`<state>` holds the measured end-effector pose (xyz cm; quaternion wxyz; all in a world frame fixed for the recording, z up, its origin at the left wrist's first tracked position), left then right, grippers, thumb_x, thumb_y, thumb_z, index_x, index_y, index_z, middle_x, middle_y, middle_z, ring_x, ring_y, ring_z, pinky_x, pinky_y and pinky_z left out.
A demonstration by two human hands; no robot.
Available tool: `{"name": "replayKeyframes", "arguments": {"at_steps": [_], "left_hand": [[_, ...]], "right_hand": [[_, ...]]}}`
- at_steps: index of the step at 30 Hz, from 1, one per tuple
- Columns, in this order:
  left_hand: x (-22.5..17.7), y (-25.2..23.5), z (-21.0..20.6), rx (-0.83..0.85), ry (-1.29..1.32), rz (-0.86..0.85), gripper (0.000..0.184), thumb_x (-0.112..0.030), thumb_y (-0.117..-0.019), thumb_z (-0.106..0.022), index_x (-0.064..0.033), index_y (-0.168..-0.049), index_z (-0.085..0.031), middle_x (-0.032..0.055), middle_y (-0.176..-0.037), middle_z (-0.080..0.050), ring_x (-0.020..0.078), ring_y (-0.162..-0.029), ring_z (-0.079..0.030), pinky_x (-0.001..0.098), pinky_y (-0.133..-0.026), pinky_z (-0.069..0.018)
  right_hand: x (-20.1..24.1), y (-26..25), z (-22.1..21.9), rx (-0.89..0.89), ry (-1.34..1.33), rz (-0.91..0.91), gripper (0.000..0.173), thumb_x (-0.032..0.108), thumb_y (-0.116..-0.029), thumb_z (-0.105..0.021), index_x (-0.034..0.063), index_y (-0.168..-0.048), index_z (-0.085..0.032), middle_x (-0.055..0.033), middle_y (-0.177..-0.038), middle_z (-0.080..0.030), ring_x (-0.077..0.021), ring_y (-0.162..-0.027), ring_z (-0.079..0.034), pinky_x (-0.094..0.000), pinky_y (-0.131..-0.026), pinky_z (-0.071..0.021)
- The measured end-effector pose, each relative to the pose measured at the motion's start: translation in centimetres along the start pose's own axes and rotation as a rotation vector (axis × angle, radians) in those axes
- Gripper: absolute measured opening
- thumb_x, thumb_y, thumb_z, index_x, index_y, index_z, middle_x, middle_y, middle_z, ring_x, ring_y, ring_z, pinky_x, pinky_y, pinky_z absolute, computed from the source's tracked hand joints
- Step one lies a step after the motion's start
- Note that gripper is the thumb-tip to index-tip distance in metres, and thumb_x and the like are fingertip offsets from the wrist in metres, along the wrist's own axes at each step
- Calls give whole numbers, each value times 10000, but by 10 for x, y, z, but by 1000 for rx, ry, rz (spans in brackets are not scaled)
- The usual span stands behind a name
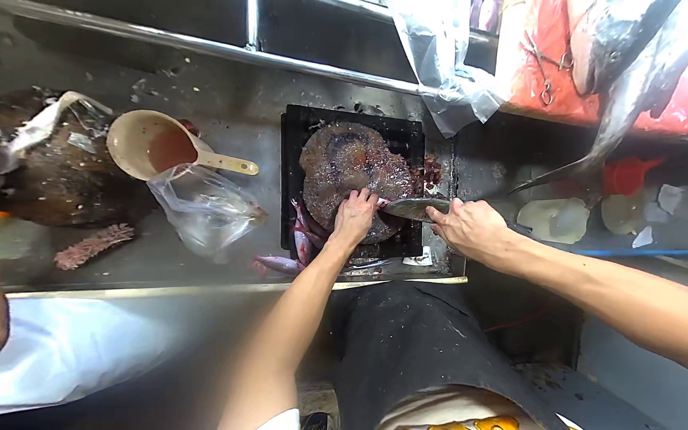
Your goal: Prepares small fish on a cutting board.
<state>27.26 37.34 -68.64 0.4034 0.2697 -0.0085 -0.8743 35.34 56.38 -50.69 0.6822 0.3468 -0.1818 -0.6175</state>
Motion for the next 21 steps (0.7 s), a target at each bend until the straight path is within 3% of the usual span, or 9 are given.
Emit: {"name": "replayKeyframes", "arguments": {"at_steps": [2, 5, 7, 11, 16, 18, 21], "left_hand": [[0, -1, 0, 8, 12, 26, 303, -317, -1081, -472, -117, -1206, -662, 137, -1226, -631, 384, -1147, -607, 539, -838, -562], [-1, -4, 2, 33, 43, 75, 331, -328, -1084, -461, -110, -1237, -658, 149, -1274, -622, 407, -1164, -608, 574, -846, -564], [-2, -7, 1, 46, 44, 93, 340, -335, -1087, -448, -112, -1237, -655, 145, -1285, -618, 405, -1165, -609, 575, -845, -565], [-1, -12, 1, 91, 26, 102, 354, -346, -1094, -420, -123, -1261, -638, 144, -1292, -619, 407, -1119, -633, 570, -823, -568], [-3, -18, 6, 140, -20, 107, 336, -314, -1086, -435, -116, -1278, -628, 157, -1267, -638, 401, -1024, -675, 565, -805, -573], [-4, -19, 7, 145, -16, 120, 341, -316, -1084, -432, -122, -1287, -625, 151, -1272, -644, 392, -998, -689, 568, -805, -574], [-4, -19, 8, 147, -3, 128, 364, -356, -1082, -438, -139, -1307, -624, 136, -1286, -647, 377, -997, -697, 574, -816, -577]], "right_hand": [[-1, -3, 6, 48, -37, -15, 481, 473, -1078, -355, 195, -1379, -607, -209, -965, -657, -399, -783, -679, -540, -604, -540], [-5, -7, 10, 178, -136, -25, 506, 476, -1093, -285, 158, -1230, -654, -156, -960, -710, -373, -934, -711, -569, -740, -571], [-8, -9, 3, 169, -156, -28, 497, 482, -1090, -297, 163, -1174, -669, -135, -929, -713, -357, -913, -715, -560, -735, -572], [-5, -7, -10, 100, -167, -39, 469, 480, -1084, -327, 175, -1188, -667, -132, -869, -706, -360, -844, -718, -558, -679, -575], [28, 0, 4, 81, -133, -172, 466, 396, -1092, -353, 50, -1258, -615, -222, -963, -666, -423, -886, -695, -562, -650, -564], [31, 3, 9, 82, -194, -162, 450, 384, -1093, -364, 39, -1169, -642, -211, -945, -674, -408, -888, -700, -557, -661, -565], [10, -2, -2, 104, -326, -101, 450, 412, -1081, -367, 112, -1092, -703, -163, -975, -715, -372, -956, -708, -594, -764, -566]]}}
Point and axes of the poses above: each hand's wrist, its own y-axis away from the middle knuckle, its own z-axis out of the back of the hand, x = y × z, the point moved 3 cm from there along -y, towards the middle knuckle
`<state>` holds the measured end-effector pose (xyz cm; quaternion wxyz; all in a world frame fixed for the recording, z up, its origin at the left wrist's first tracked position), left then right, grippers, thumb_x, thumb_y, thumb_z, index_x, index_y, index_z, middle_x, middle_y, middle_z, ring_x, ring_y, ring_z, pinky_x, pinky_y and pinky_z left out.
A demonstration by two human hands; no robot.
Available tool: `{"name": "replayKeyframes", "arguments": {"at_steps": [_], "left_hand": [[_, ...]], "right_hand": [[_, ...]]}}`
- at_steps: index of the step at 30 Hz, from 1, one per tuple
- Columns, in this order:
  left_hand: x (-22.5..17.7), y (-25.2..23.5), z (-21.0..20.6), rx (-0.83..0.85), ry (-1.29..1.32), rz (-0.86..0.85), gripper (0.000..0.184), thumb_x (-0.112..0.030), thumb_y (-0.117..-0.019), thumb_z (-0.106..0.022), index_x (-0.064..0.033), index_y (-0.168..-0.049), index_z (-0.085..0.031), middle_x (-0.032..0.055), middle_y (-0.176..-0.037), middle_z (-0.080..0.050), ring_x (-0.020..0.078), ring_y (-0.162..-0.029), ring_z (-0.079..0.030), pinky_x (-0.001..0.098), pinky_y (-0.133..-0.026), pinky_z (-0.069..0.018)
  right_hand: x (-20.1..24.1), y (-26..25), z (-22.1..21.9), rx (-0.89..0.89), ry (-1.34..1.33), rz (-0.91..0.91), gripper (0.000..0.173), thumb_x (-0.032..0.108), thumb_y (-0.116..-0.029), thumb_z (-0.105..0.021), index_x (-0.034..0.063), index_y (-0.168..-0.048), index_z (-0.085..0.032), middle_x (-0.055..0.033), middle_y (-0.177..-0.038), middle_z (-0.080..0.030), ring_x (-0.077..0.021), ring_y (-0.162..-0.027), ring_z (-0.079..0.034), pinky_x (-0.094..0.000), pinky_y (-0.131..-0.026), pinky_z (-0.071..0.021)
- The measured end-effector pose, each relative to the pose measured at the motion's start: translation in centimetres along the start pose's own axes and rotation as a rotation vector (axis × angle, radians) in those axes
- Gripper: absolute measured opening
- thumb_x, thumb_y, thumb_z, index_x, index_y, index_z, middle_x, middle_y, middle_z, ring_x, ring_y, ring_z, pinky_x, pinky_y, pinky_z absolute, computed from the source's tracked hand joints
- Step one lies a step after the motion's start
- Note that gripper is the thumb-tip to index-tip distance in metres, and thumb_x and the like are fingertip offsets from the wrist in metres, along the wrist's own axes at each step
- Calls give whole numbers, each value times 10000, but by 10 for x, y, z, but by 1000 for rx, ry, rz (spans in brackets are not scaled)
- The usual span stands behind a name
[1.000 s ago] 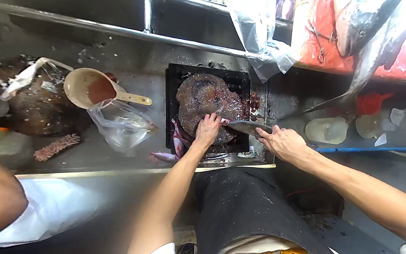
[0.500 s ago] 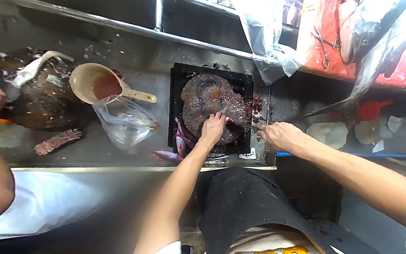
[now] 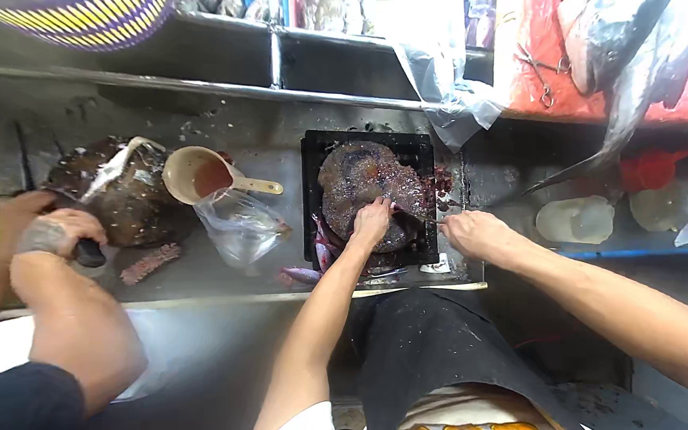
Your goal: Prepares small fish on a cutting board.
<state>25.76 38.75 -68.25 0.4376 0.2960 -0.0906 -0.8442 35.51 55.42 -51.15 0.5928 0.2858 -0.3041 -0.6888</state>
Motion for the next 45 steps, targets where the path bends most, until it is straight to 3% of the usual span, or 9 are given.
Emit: {"name": "replayKeyframes", "arguments": {"at_steps": [5, 9, 13, 21, 27, 32, 37, 41, 45], "left_hand": [[2, 0, -1, -15, -42, -5, 353, -353, -1085, -437, -143, -1303, -618, 131, -1285, -640, 375, -999, -690, 557, -801, -580], [-5, 2, 3, 28, -44, 57, 386, -364, -1084, -416, -143, -1337, -608, 147, -1277, -660, 387, -1006, -699, 582, -818, -573], [-25, 14, 11, 105, 161, 298, 470, -401, -1075, -409, -46, -1308, -609, 235, -1144, -693, 422, -1088, -674, 621, -891, -539], [29, 121, 21, 284, 192, 134, 623, -650, -1021, -401, -123, -1217, -670, 167, -1118, -713, 360, -1113, -672, 618, -972, -510], [111, 179, 8, 461, -69, 341, 480, -529, -878, -714, -131, -1146, -736, 169, -1195, -703, 395, -1196, -625, 663, -1011, -458], [88, 156, -23, 135, 214, 646, 664, -575, -944, -605, 24, -1224, -661, 273, -1218, -664, 441, -1145, -647, 659, -952, -503], [49, 154, -41, 5, 339, 860, 691, -594, -902, -603, -1, -1252, -658, 233, -1234, -673, 397, -1141, -657, 621, -933, -528], [40, 150, -52, -68, 462, 994, 751, -555, -870, -652, -8, -1377, -565, 204, -1222, -688, 369, -1129, -673, 582, -931, -542], [53, 148, -60, -145, 587, 1096, 771, -514, -857, -660, -1, -1408, -500, 188, -1214, -688, 337, -1129, -678, 554, -933, -548]], "right_hand": [[25, 4, 3, -18, 81, -62, 358, 298, -1072, -446, 20, -1064, -671, -216, -968, -689, -415, -938, -697, -583, -712, -563], [58, 8, 13, 1, 108, -142, 128, 50, -933, -610, -64, -945, -666, -268, -941, -659, -451, -880, -676, -604, -636, -538], [68, 6, -10, -15, 107, -218, 186, 24, -973, -550, -128, -1066, -604, -292, -1027, -630, -446, -949, -669, -557, -695, -559], [35, -1, -35, -52, -154, -226, 425, 322, -1096, -339, 28, -1222, -619, -242, -1121, -688, -427, -1066, -685, -601, -816, -556], [8, -24, -59, -238, -446, -101, 498, 438, -1100, -303, 114, -1229, -658, -218, -1036, -715, -439, -1006, -693, -658, -824, -536], [11, -58, -98, -56, -527, 275, 581, 499, -1088, -281, 86, -1174, -681, -202, -1046, -711, -385, -1027, -690, -638, -910, -511], [-41, -108, -79, -159, -641, 156, 626, 549, -1080, -331, 56, -1111, -715, -215, -921, -714, -386, -803, -708, -635, -767, -562], [-23, -96, -58, -351, -550, 56, 573, 491, -1059, -451, 6, -1270, -673, -324, -1172, -671, -521, -1123, -638, -729, -946, -469], [26, -112, -70, -103, -447, 394, 485, 519, -1013, -508, 99, -1030, -749, -174, -949, -735, -367, -939, -713, -639, -863, -540]]}}
Point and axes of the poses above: each hand's wrist, its own y-axis away from the middle knuckle, its own z-axis out of the back of the hand, x = y × z, the point moved 3 cm from there along -y, towards the middle knuckle
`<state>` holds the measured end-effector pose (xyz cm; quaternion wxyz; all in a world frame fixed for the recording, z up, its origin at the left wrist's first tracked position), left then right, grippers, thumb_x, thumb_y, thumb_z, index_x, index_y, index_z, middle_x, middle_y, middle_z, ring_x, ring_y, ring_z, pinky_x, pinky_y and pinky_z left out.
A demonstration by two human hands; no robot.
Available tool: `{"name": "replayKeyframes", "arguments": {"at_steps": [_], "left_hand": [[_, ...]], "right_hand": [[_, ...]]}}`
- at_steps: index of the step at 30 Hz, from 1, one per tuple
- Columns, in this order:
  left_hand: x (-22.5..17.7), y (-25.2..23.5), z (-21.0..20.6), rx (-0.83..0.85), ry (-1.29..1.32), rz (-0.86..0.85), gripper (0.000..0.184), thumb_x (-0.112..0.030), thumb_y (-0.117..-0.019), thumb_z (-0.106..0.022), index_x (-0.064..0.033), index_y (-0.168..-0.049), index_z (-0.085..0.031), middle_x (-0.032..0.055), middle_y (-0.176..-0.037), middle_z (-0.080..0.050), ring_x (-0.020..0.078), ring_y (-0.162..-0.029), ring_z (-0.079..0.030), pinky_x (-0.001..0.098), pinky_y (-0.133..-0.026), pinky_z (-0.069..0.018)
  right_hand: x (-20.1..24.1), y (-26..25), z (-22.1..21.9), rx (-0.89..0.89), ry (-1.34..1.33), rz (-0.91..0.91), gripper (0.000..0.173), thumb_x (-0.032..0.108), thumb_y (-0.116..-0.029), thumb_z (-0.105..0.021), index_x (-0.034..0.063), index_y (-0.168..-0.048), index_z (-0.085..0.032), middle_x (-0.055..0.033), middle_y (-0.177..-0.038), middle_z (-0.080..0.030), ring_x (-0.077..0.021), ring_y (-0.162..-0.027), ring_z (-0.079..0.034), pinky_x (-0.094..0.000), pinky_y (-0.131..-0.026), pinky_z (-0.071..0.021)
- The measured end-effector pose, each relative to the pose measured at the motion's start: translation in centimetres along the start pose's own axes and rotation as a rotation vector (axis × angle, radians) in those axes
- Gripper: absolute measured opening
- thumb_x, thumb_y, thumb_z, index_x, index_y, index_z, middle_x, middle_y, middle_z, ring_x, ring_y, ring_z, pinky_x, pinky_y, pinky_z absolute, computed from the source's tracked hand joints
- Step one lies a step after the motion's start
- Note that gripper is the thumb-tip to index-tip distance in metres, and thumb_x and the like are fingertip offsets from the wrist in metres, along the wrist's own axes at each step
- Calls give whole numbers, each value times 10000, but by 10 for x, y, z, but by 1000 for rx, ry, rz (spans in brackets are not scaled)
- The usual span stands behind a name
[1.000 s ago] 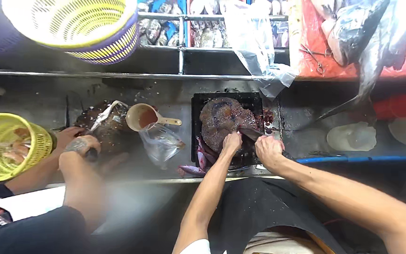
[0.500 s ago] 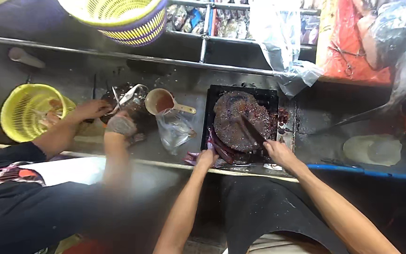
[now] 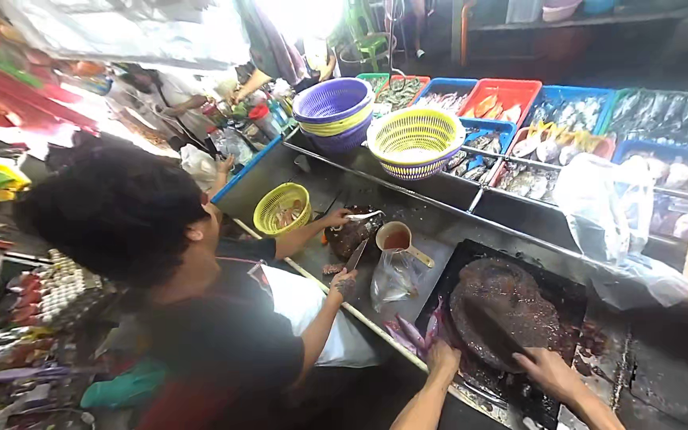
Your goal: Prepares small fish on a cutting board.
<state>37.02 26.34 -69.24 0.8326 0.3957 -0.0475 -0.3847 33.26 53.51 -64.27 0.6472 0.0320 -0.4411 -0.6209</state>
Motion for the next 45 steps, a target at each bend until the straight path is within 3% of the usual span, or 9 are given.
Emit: {"name": "replayKeyframes", "arguments": {"at_steps": [3, 6, 9, 11, 15, 21, 24, 33, 45], "left_hand": [[6, -6, 9, 7, 262, -94, 637, -478, -994, -521, -2, -1418, -532, 222, -1292, -649, 348, -1197, -641, 576, -1012, -510], [-6, 10, 30, 45, 548, -300, 449, -336, -1082, -375, -28, -1290, -626, 177, -983, -695, 285, -811, -699, 499, -733, -599], [-37, 34, 39, 376, 777, -412, 405, -263, -1091, -386, -21, -1340, -595, 115, -901, -706, 173, -640, -650, 357, -596, -574], [-56, 34, 25, 556, 749, -329, 390, -293, -1092, -433, -10, -1288, -616, 106, -956, -728, 152, -679, -668, 323, -634, -571], [-72, 31, -2, 555, 880, -140, 386, -238, -1070, -534, 47, -1330, -552, 198, -1123, -708, 243, -888, -744, 386, -813, -626], [-77, 30, -11, 582, 933, -110, 373, -226, -1097, -463, 42, -1346, -537, 170, -1181, -704, 222, -968, -736, 369, -870, -608], [-68, 26, -7, 629, 956, -159, 365, -198, -1087, -489, 47, -1353, -533, 179, -1183, -697, 230, -986, -726, 384, -891, -600], [-80, 32, 10, 477, 566, -512, 421, -73, -1031, -501, 54, -1432, -492, 227, -1238, -648, 272, -1072, -678, 433, -964, -563], [-69, 25, -6, 681, 1062, -80, 412, -254, -1121, -387, 36, -1390, -501, 219, -1222, -692, 297, -1049, -725, 418, -920, -598]], "right_hand": [[-28, -17, 9, -14, -109, -107, 513, 540, -1002, -546, 69, -1043, -747, -192, -937, -733, -377, -884, -718, -647, -839, -553], [-57, -8, 32, -301, -142, -263, 542, 497, -1039, -500, 10, -1078, -734, -278, -989, -716, -477, -945, -696, -719, -856, -511], [-61, 17, 41, -390, -151, -290, 557, 482, -1059, -453, -3, -1064, -727, -289, -981, -708, -486, -953, -686, -720, -863, -494], [-58, 34, 36, -359, -169, -266, 593, 524, -1053, -422, 16, -1010, -725, -229, -845, -712, -417, -787, -703, -679, -757, -530], [-32, 50, 32, -270, -14, -248, 590, 501, -1059, -391, 20, -1108, -729, -297, -1031, -711, -513, -1022, -671, -723, -881, -479], [16, 77, -7, -73, 5, -215, 503, 422, -1045, -449, 1, -1103, -718, -285, -1036, -713, -476, -1006, -689, -689, -871, -509], [-5, 78, -1, -55, -108, -210, 496, 477, -1018, -513, 35, -985, -735, -216, -875, -719, -407, -833, -709, -657, -773, -545], [35, 91, 19, 4, 2, -200, 497, 465, -1044, -451, 36, -1089, -697, -228, -1043, -698, -412, -1026, -682, -635, -881, -528], [-2, 73, -6, -156, -8, -309, 432, 438, -1047, -443, 109, -1090, -720, -181, -973, -729, -388, -976, -705, -640, -840, -537]]}}
Point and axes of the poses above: each hand's wrist, its own y-axis away from the middle knuckle, its own z-axis out of the back of the hand, x = y × z, the point moved 3 cm from there along -y, towards the middle knuckle
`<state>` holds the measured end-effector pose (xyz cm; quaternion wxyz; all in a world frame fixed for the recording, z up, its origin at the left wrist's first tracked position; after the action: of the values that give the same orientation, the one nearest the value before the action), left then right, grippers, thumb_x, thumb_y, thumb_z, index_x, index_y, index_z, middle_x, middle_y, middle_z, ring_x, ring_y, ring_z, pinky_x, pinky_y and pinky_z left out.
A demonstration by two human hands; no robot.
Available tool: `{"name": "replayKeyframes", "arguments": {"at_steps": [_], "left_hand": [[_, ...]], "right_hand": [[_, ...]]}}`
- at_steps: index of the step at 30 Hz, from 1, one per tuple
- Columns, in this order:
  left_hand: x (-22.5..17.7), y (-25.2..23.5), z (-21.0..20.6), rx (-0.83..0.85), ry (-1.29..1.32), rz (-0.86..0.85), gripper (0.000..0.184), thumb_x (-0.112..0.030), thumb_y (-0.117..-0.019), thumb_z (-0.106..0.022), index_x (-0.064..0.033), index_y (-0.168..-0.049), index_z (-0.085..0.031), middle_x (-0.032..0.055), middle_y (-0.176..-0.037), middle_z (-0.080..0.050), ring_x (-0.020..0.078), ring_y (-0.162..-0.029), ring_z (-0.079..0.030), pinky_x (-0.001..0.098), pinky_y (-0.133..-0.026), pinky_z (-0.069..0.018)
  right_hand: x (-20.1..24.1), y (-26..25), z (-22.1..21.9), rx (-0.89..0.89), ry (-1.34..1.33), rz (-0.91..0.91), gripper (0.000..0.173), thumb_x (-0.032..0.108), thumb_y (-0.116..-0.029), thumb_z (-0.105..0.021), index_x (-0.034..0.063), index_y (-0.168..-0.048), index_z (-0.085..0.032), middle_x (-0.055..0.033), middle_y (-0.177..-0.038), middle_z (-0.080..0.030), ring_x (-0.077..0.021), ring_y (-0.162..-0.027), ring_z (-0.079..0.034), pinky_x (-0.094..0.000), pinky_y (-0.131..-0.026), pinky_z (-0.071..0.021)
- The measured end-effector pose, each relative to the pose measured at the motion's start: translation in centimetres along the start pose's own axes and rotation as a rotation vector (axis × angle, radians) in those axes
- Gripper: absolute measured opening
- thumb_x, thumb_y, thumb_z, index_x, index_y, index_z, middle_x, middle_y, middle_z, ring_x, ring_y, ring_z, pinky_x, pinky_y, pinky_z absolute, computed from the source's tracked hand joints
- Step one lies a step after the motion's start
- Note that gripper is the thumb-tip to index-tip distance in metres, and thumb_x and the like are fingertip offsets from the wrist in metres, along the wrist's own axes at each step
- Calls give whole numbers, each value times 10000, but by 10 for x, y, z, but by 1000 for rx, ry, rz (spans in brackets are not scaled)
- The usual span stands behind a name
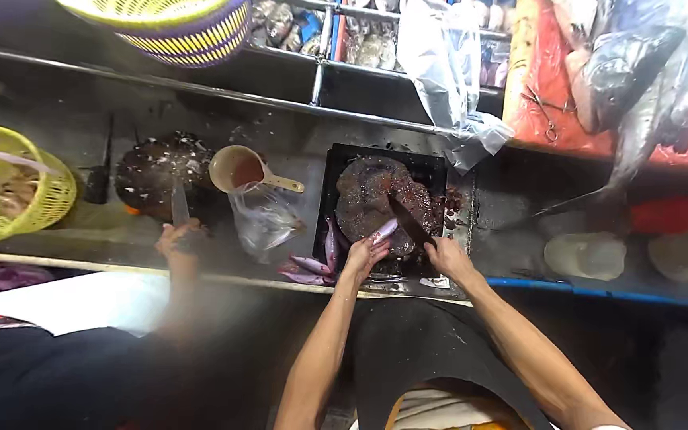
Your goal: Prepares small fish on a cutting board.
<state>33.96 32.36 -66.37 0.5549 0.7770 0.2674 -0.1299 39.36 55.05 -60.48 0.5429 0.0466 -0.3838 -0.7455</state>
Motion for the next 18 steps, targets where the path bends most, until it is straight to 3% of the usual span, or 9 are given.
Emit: {"name": "replayKeyframes", "arguments": {"at_steps": [2, 4, 6, 9, 11, 14, 16, 18], "left_hand": [[2, -1, -2, -11, -4, -1, 408, -253, -1123, -377, 35, -1380, -509, 222, -1209, -697, 295, -1033, -731, 417, -906, -603], [-2, 0, -2, -26, -120, -41, 372, -219, -1120, -390, 31, -1370, -507, 207, -1171, -689, 271, -975, -732, 411, -877, -613], [-5, 2, 2, 10, -372, -127, 347, -143, -1103, -424, -19, -1419, -495, 188, -1239, -662, 266, -994, -728, 432, -894, -616], [-9, 9, 3, -35, -656, -251, 427, 1, -971, -555, -100, -1385, -583, 159, -1295, -660, 282, -1022, -717, 491, -885, -608], [-7, 12, -1, -48, -540, -205, 406, -45, -986, -602, -51, -1391, -565, 188, -1308, -643, 286, -1060, -693, 460, -920, -583], [-2, 11, -12, -52, -345, -131, 359, -91, -1042, -551, 14, -1386, -542, 211, -1307, -629, 279, -1096, -683, 431, -964, -574], [-1, 11, -15, -52, -310, -123, 346, -88, -1044, -546, 16, -1374, -554, 201, -1287, -645, 267, -1091, -685, 422, -964, -570], [2, 11, -12, -37, -276, -136, 368, -42, -1029, -549, 15, -1392, -534, 196, -1309, -629, 260, -1111, -675, 413, -971, -566]], "right_hand": [[9, 12, -6, 12, 79, 4, 424, 411, -1051, -418, 118, -1181, -695, -189, -1005, -729, -402, -992, -707, -637, -835, -549], [23, 28, -3, 97, 48, 71, 427, 422, -1049, -417, 108, -1131, -694, -169, -987, -723, -364, -982, -707, -602, -850, -550], [16, 28, 7, 114, -60, 71, 433, 434, -1045, -463, 86, -1062, -720, -169, -958, -719, -354, -957, -701, -611, -857, -536], [-12, 6, 23, 0, -16, -54, 427, 437, -1044, -477, 93, -1076, -728, -198, -979, -726, -407, -966, -702, -656, -830, -535], [-22, -2, 20, -58, 55, -112, 400, 424, -1040, -489, 98, -1043, -721, -199, -969, -723, -414, -959, -702, -655, -797, -540], [-1, 15, 10, 11, 94, -91, 383, 385, -1041, -474, 93, -1129, -706, -211, -1012, -715, -418, -985, -699, -648, -812, -548], [15, 31, 8, 128, 34, 16, 394, 393, -1043, -459, 88, -1089, -704, -178, -978, -718, -371, -970, -704, -611, -838, -549], [10, 30, 18, 196, -103, 42, 424, 427, -1040, -498, 66, -1006, -717, -166, -890, -703, -341, -864, -696, -604, -791, -541]]}}
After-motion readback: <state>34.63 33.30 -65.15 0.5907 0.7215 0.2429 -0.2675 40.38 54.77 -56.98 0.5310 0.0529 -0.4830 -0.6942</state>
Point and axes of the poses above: each hand's wrist, its own y-axis away from the middle knuckle, its own z-axis out of the back of the hand, x = y × z, the point moved 3 cm from there along -y, towards the middle knuckle
